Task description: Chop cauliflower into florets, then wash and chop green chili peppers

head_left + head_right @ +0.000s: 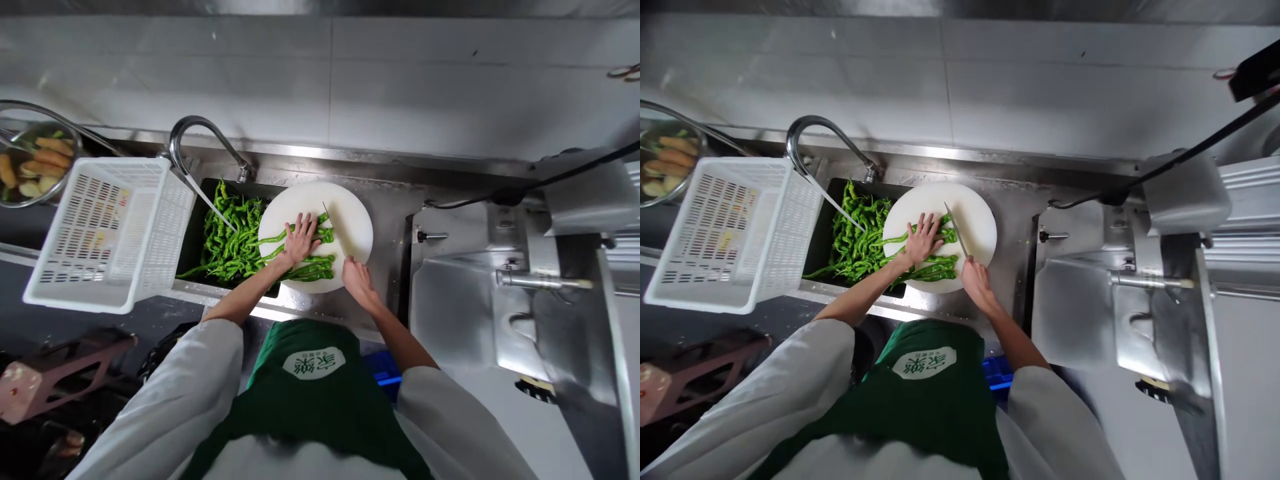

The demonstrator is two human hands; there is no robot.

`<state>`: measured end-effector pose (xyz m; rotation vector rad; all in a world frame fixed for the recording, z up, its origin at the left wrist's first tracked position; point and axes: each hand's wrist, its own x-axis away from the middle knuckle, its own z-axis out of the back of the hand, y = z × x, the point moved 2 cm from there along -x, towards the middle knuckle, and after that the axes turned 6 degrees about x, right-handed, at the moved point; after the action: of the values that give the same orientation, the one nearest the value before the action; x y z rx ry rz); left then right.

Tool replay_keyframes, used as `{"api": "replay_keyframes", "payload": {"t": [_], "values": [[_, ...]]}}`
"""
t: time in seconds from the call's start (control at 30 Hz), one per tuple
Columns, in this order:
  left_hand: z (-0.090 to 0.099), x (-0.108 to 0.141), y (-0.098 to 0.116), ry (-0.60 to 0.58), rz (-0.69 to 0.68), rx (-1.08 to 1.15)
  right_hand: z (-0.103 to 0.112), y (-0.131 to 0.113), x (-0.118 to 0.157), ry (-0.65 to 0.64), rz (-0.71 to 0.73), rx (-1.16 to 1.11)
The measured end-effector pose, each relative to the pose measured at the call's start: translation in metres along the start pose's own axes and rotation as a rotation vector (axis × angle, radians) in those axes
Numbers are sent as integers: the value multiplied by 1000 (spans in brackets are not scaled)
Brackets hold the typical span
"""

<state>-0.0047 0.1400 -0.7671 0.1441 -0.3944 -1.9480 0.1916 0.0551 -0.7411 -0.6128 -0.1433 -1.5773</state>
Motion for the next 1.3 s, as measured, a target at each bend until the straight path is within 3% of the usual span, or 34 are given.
{"api": "replay_keyframes", "payload": {"t": [0.1,0.2,0.3,0.4,0.57,0.73,0.9,1.3], "values": [[-11,39,24,15,-49,33,-3,31,11,75,-33,-39],[-38,69,43,-46,-26,81,-21,73,26,55,-75,-345],[-54,74,47,-53,-25,95,-50,106,41,4,-114,-698],[-53,65,42,-49,-60,101,-75,122,52,57,-174,-805],[-46,62,40,-38,-91,109,-96,119,63,120,-162,-829],[-53,59,47,-68,-173,107,-109,115,62,44,-126,-934],[-58,45,46,-77,-166,92,-121,117,56,-22,-153,-1045],[-62,42,44,-99,-169,-29,-126,106,50,-71,-185,-1214]]}}
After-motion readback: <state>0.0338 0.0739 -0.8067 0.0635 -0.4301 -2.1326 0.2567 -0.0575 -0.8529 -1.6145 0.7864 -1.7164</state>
